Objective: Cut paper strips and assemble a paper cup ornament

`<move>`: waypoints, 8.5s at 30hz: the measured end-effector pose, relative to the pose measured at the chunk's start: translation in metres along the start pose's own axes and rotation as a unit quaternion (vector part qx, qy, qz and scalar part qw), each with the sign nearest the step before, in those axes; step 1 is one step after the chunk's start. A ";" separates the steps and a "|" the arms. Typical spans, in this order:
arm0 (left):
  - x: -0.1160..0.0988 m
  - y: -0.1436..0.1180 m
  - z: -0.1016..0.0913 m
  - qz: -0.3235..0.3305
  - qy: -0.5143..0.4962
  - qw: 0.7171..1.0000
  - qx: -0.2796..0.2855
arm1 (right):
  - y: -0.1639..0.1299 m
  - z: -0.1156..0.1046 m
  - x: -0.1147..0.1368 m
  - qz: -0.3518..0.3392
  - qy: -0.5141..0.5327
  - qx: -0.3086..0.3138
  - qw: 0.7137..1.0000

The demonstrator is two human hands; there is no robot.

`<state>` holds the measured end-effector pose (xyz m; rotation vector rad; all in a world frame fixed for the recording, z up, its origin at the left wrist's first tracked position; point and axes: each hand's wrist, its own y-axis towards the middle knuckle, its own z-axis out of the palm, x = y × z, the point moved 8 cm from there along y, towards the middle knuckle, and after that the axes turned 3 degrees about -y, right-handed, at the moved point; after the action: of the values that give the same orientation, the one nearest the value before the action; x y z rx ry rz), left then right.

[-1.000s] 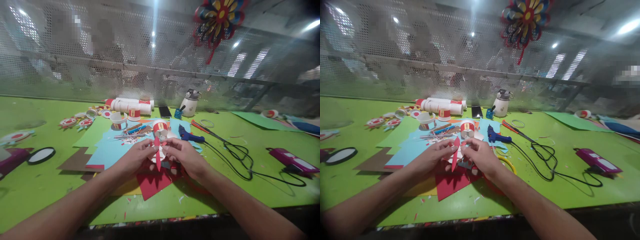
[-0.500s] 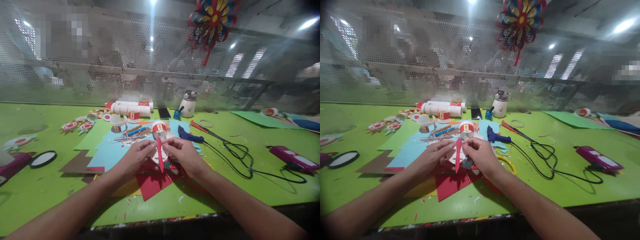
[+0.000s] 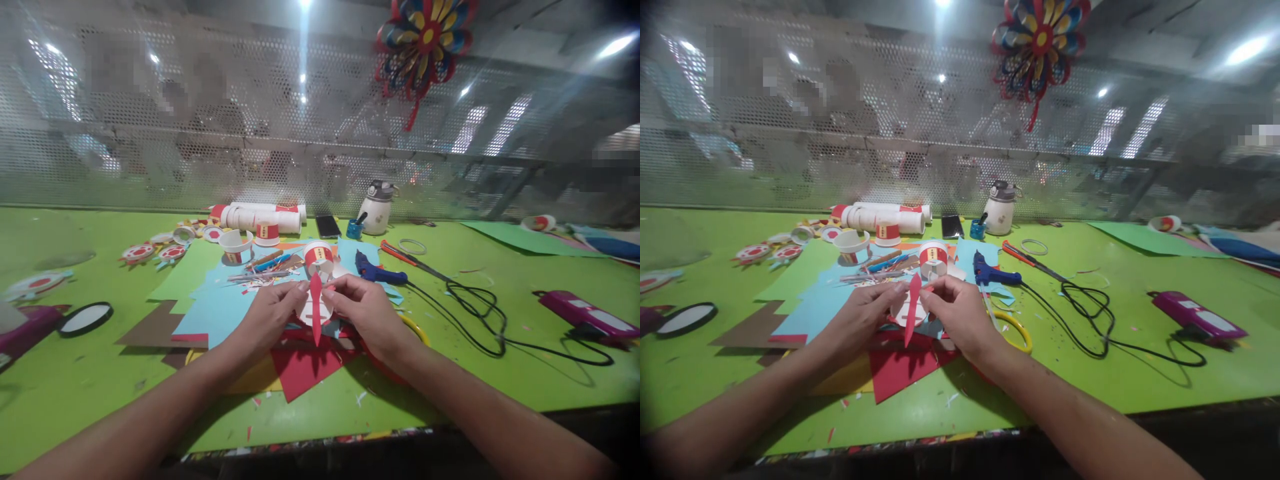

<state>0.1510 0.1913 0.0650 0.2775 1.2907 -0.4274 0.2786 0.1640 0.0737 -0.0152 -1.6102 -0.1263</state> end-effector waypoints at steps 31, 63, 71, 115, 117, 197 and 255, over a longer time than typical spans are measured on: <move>0.009 0.001 0.005 -0.049 -0.062 0.997 0.012 | 0.001 -0.001 0.002 -0.045 -0.027 -0.023 0.998; 0.011 0.005 0.000 -0.052 -0.171 0.984 0.010 | 0.003 0.002 -0.003 -0.003 0.096 0.019 0.995; 0.006 0.005 0.004 -0.029 -0.184 0.982 -0.004 | 0.001 0.003 -0.001 0.003 0.104 0.019 0.994; 0.018 -0.004 0.009 -0.097 0.037 0.985 0.136 | 0.012 -0.019 0.000 -0.009 0.114 -0.026 0.993; 0.018 -0.004 0.008 -0.099 0.043 0.984 0.139 | 0.012 -0.019 -0.001 -0.005 0.111 -0.026 0.993; 0.001 0.009 0.003 -0.014 -0.077 0.991 0.105 | 0.006 -0.001 0.004 -0.011 0.067 0.136 0.988; 0.005 0.019 -0.009 0.000 -0.089 0.990 0.111 | 0.024 -0.012 -0.006 -0.031 -0.047 0.090 0.994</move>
<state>0.1528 0.2112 0.0573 0.4179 1.0691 -0.5839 0.2929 0.1867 0.0699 0.1707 -1.7112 -0.0272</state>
